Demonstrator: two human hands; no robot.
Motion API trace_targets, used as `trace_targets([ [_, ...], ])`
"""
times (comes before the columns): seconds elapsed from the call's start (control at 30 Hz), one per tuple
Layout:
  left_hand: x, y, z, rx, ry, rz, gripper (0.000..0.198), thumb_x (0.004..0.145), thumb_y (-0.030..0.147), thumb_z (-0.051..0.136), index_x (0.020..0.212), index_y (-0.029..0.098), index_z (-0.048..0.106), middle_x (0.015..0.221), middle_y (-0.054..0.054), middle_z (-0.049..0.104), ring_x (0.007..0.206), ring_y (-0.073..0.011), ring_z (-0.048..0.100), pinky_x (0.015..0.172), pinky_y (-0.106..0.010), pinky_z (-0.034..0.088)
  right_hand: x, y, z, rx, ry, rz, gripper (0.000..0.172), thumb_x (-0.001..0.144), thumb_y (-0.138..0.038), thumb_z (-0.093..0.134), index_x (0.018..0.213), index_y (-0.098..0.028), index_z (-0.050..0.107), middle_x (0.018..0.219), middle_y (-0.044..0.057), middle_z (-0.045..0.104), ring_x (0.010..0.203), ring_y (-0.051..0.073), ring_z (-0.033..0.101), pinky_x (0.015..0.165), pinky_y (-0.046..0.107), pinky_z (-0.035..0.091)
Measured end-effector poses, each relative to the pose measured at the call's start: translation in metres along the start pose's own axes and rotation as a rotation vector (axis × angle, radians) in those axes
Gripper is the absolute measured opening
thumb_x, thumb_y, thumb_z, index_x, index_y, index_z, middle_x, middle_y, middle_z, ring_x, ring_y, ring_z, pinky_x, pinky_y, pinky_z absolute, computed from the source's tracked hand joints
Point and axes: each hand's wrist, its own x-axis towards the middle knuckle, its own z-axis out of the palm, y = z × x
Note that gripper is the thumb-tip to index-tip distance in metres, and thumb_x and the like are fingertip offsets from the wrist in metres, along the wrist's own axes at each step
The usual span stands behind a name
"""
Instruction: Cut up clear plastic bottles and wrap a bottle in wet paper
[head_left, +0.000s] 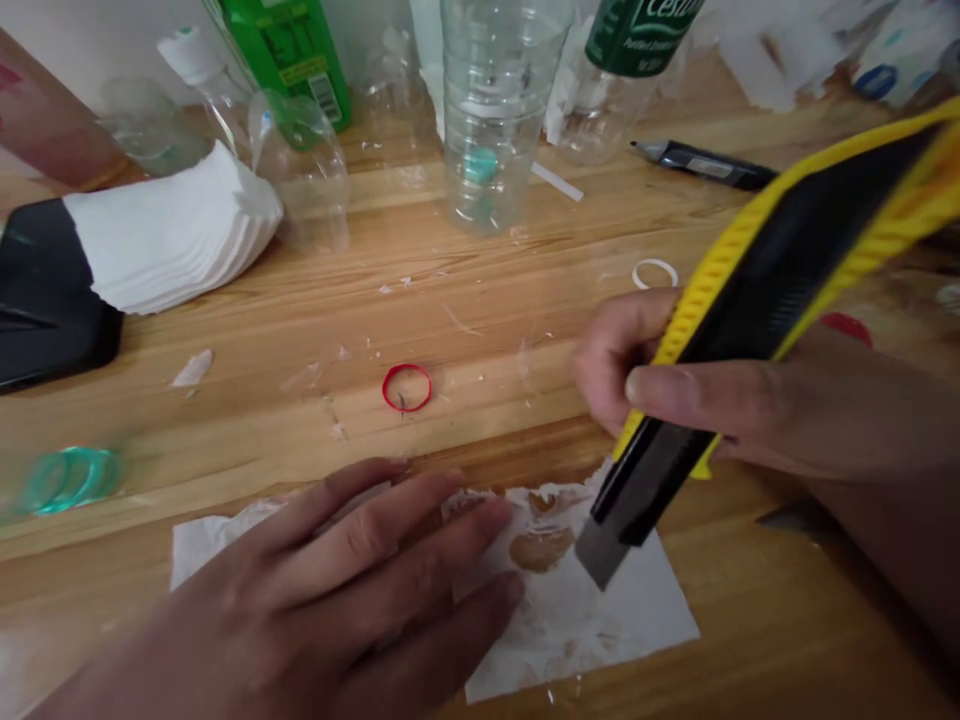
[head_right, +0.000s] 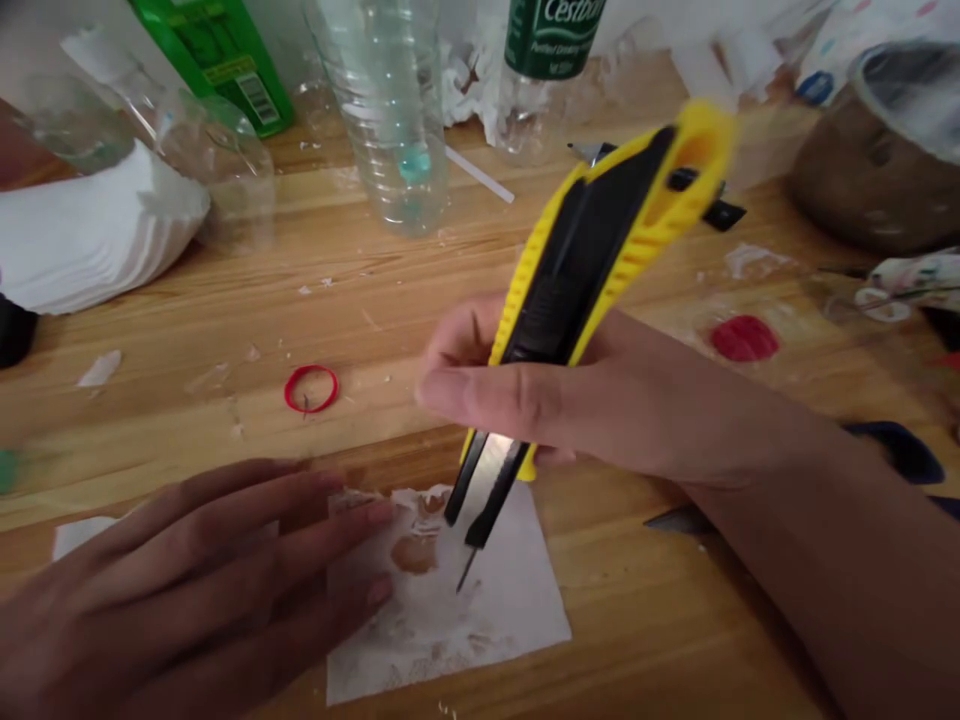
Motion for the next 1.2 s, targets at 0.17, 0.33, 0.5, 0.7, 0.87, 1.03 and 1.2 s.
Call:
trace_targets([
  [0.17,0.003,-0.003,0.002,-0.014,-0.049,0.021,0.046,0.1,0.044,0.04,0.141,0.028,0.053,0.154,0.006,0.046,0.14,-0.0259,0.041,0.123,-0.044,0.023,-0.002,0.001,-0.002,0.056,-0.242,0.105,0.034,0.092,-0.045,0.065,0.118,-0.023,0.069,0.077,0.0,0.071,0.051,0.01,0.064,0.039,0.015,0.045],
  [0.33,0.001,-0.001,0.001,0.001,-0.05,-0.025,0.05,0.095,0.054,0.048,0.139,0.032,0.054,0.145,0.005,0.057,0.137,-0.0289,0.045,0.116,-0.044,0.035,0.003,0.007,-0.009,0.025,-0.31,0.075,0.026,0.088,-0.034,0.072,0.11,-0.021,0.071,0.077,0.001,0.074,0.063,0.012,0.069,0.048,0.015,0.052],
  [0.5,0.0,-0.004,-0.002,0.062,-0.127,0.038,0.067,0.089,0.067,0.049,0.145,0.03,0.047,0.156,0.004,0.043,0.143,-0.0322,0.036,0.119,-0.048,0.03,0.006,0.006,-0.011,-0.151,-0.243,-0.011,0.022,0.083,-0.029,0.077,0.103,-0.021,0.071,0.083,-0.002,0.072,0.065,0.009,0.066,0.053,0.013,0.049],
  [0.7,-0.002,-0.002,-0.001,0.089,-0.121,0.017,0.064,0.09,0.066,0.047,0.145,0.033,0.047,0.158,0.004,0.039,0.141,-0.0329,0.039,0.118,-0.054,0.03,0.005,0.005,-0.011,-0.245,-0.276,-0.021,0.022,0.084,-0.029,0.075,0.105,-0.022,0.073,0.087,-0.002,0.072,0.07,0.01,0.065,0.055,0.015,0.049],
  [0.87,0.0,-0.002,-0.003,0.122,-0.147,0.05,0.066,0.09,0.066,0.049,0.146,0.033,0.046,0.158,0.003,0.039,0.142,-0.0329,0.037,0.123,-0.054,0.019,0.005,0.008,-0.012,-0.236,-0.313,-0.022,0.025,0.084,-0.029,0.075,0.108,-0.023,0.072,0.091,-0.003,0.073,0.077,0.01,0.066,0.061,0.014,0.05],
  [1.03,0.0,-0.002,-0.002,0.062,-0.08,-0.002,0.059,0.093,0.064,0.044,0.142,0.032,0.051,0.154,0.004,0.045,0.143,-0.0301,0.039,0.122,-0.051,0.027,0.006,0.005,-0.01,-0.271,-0.29,-0.084,0.02,0.086,-0.027,0.074,0.105,-0.023,0.072,0.094,-0.004,0.073,0.079,0.008,0.065,0.067,0.013,0.048],
  [1.2,-0.001,-0.007,-0.004,0.05,-0.102,0.028,0.063,0.092,0.064,0.046,0.142,0.027,0.052,0.149,0.0,0.053,0.141,-0.033,0.041,0.119,-0.054,0.034,0.008,0.002,-0.007,-0.259,-0.296,-0.121,0.021,0.084,-0.024,0.076,0.104,-0.02,0.074,0.093,-0.002,0.073,0.079,0.009,0.066,0.067,0.013,0.049],
])
